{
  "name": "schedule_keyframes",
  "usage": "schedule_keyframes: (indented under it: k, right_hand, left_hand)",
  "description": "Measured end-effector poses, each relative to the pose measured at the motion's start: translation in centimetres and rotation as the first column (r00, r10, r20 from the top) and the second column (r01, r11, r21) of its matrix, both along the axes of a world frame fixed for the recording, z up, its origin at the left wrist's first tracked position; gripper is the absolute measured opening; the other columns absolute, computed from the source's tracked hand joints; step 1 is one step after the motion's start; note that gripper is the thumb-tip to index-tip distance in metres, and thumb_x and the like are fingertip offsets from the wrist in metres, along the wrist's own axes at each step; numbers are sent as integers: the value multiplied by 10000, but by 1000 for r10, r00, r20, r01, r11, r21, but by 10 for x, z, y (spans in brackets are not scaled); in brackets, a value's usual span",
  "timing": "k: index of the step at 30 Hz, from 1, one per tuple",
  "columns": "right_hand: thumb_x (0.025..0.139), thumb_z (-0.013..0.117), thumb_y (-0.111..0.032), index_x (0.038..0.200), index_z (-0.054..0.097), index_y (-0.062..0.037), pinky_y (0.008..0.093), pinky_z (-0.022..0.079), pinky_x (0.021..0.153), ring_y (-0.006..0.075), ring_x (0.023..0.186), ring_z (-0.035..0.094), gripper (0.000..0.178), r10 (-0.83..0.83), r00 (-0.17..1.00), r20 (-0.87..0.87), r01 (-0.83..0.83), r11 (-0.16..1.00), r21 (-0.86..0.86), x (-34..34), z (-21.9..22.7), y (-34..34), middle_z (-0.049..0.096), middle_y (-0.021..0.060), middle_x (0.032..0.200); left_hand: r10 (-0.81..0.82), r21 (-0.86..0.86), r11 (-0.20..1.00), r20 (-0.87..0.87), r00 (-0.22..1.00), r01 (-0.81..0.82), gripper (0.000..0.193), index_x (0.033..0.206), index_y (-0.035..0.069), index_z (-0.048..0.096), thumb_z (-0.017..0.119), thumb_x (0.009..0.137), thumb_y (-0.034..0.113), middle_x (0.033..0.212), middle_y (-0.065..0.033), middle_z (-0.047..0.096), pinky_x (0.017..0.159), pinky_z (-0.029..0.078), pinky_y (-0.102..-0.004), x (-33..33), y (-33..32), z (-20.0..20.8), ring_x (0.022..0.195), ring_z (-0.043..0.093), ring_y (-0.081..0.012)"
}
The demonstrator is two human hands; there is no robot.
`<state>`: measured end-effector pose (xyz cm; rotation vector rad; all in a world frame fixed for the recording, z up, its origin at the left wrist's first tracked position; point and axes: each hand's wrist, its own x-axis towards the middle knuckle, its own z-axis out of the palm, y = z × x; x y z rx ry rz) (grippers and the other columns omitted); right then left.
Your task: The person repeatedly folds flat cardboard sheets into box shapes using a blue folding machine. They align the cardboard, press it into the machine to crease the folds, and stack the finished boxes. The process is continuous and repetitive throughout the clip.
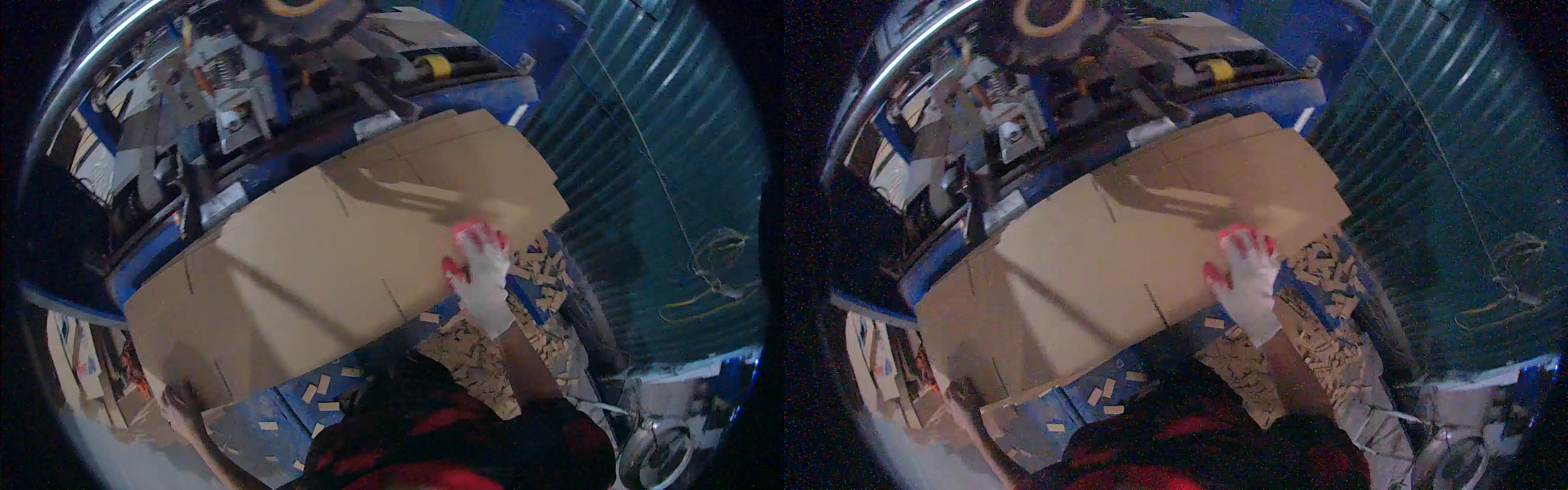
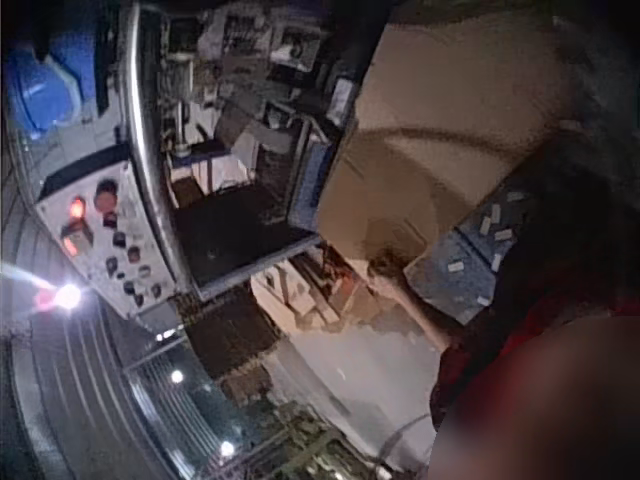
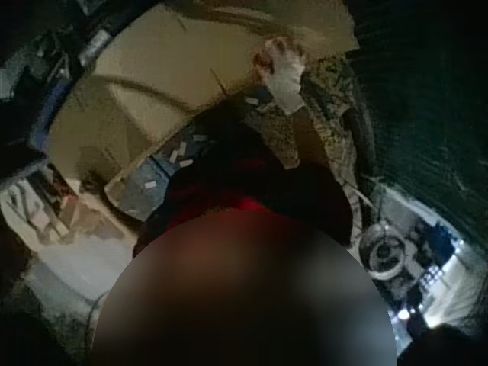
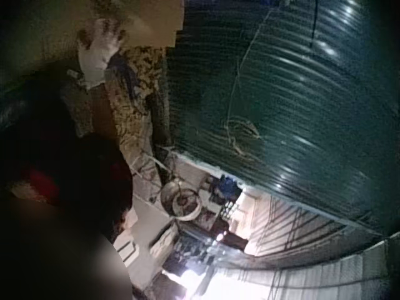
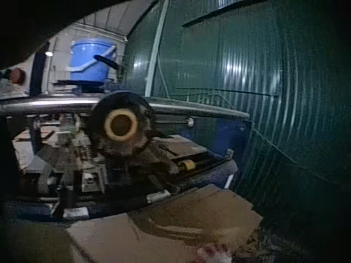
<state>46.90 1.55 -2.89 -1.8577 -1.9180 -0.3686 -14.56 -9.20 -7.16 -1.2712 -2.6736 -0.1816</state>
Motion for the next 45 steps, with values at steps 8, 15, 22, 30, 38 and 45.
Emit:
schedule_keyframes:
  k: [8,15,22,30,38,45]
  right_hand:
    - [793,738,-177,1475,159,-57,356,402,1001,238,1156,500,902,31,-55,-998,307,952,12,109,-60,32,441,154,1353]
    - [738,717,51,1505,82,-98,293,448,939,222,1227,446,1007,-55,310,-949,324,945,51,90,-22,15,326,133,1451]
    - [747,629,153,1510,124,-158,367,375,1033,216,1354,296,967,491,156,-857,230,826,515,66,2,16,171,109,1536]
    - [790,589,45,1319,447,-41,406,498,865,307,922,628,555,64,425,-903,-39,998,52,84,17,-7,637,133,1093]
    - [669,628,-43,1301,500,-129,567,278,1069,361,1263,410,651,590,765,258,-477,788,-389,-7,30,29,456,120,1332]
    - [789,524,-82,1324,481,-213,555,314,1054,356,1229,443,553,580,735,350,-514,815,-269,-20,17,131,491,94,1308]
  left_hand:
    - [-97,240,970,518,850,-36,449,892,-43,584,749,760,354,888,-187,524,787,422,-438,-10,-24,-6,883,512,-333]
    - [-183,546,838,238,954,25,568,1122,-13,494,813,671,119,1019,-124,522,890,410,-401,31,-11,51,996,508,-268]
    - [-655,743,549,667,355,-383,472,1300,2,473,648,888,152,1289,-126,512,974,390,-361,106,-3,52,1150,485,-221]
    - [-549,603,787,591,591,129,458,1342,1,465,539,892,51,1300,-168,538,984,410,-361,165,3,32,1208,488,-287]
    - [-787,450,586,116,606,674,835,1389,26,426,526,582,-163,1398,-180,455,1064,374,-432,215,64,55,1308,407,-383]
    - [-811,455,543,68,580,706,668,1386,36,431,615,743,10,1407,-172,448,1076,355,-434,205,159,47,1325,383,-379]
